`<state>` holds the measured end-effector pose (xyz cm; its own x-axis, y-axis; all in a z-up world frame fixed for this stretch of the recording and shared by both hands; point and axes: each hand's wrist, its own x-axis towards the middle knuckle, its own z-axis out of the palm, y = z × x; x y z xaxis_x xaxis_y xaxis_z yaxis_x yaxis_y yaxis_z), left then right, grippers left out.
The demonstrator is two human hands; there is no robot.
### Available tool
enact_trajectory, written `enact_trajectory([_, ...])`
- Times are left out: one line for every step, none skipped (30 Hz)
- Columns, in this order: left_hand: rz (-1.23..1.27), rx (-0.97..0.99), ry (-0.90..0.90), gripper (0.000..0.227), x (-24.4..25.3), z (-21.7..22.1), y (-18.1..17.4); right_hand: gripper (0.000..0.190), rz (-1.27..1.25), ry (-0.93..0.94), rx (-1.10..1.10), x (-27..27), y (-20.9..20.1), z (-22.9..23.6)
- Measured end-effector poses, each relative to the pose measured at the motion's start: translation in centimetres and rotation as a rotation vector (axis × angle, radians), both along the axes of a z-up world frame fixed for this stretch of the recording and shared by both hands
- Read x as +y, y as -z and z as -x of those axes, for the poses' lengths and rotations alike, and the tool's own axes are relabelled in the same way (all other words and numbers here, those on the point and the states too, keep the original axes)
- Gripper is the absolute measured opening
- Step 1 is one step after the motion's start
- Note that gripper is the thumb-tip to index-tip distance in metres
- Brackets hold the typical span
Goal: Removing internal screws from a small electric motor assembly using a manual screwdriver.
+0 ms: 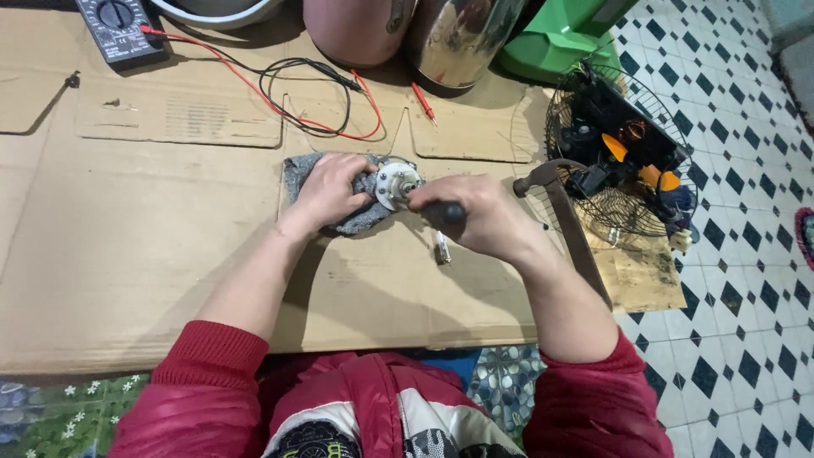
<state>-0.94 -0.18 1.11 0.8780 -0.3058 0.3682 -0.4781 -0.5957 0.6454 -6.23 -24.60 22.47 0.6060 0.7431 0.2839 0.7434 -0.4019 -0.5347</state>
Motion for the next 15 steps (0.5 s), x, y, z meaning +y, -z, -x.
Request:
enact_trajectory([0.001, 0.002, 0.007, 0.048, 0.0, -0.1, 0.3, 0.024, 0.001, 0.007, 0.002, -0.2, 0.7, 0.1])
enact_trajectory([0.001, -0.006, 0.002, 0.048, -0.1, -0.2, 0.6, 0.023, -0.048, 0.091, -0.016, -0.4, 1.4, 0.3])
enact_trajectory([0.001, -0.02, -0.005, 0.049, 0.0, -0.5, 0.7, 0.024, -0.099, 0.174, -0.04, -0.6, 2.0, 0.3])
enact_trajectory([0.002, -0.025, 0.002, 0.049, -0.2, -0.2, 0.8, 0.024, -0.099, 0.18, -0.045, -0.7, 1.8, 0.9])
enact_trajectory([-0.008, -0.009, -0.004, 0.049, -0.2, -0.2, 0.7, 0.024, -0.159, 0.207, -0.014, -0.6, 1.5, 1.2])
enact_trajectory([-0.018, 0.006, -0.011, 0.049, -0.1, -0.2, 0.6, 0.024, -0.22, 0.233, 0.016, -0.5, 1.2, 1.5])
enact_trajectory([-0.022, 0.002, -0.001, 0.049, -0.1, -0.2, 0.9, 0.024, -0.225, 0.242, 0.011, -0.5, 0.7, 1.8])
enact_trajectory([-0.027, 0.009, -0.001, 0.049, 0.0, -0.2, 1.2, 0.025, -0.248, 0.243, 0.007, -0.5, 0.2, 2.0])
enact_trajectory([-0.026, 0.016, -0.011, 0.05, 0.0, -0.3, 1.4, 0.026, -0.266, 0.233, 0.002, -0.4, -0.5, 2.0])
enact_trajectory([-0.024, 0.012, -0.012, 0.05, 0.0, -0.5, 1.0, 0.026, -0.265, 0.231, -0.002, -0.4, -0.5, 1.9])
enact_trajectory([-0.023, 0.028, -0.013, 0.049, 0.0, -0.2, 0.8, 0.028, -0.276, 0.255, -0.009, -0.3, -0.4, 2.0])
enact_trajectory([-0.023, 0.044, -0.014, 0.049, 0.0, 0.0, 0.6, 0.03, -0.286, 0.279, -0.015, -0.3, -0.2, 2.0])
enact_trajectory([-0.024, 0.038, -0.012, 0.049, 0.0, 0.1, 0.3, 0.03, -0.288, 0.279, -0.021, -0.1, 0.6, 1.8])
enact_trajectory([-0.028, 0.052, -0.015, 0.049, -0.1, 0.2, -0.1, 0.029, -0.312, 0.283, -0.038, 0.0, 1.4, 1.5])
enact_trajectory([-0.03, 0.069, -0.021, 0.049, -0.1, 0.4, -0.3, 0.028, -0.333, 0.283, -0.051, 0.1, 2.2, 1.2])
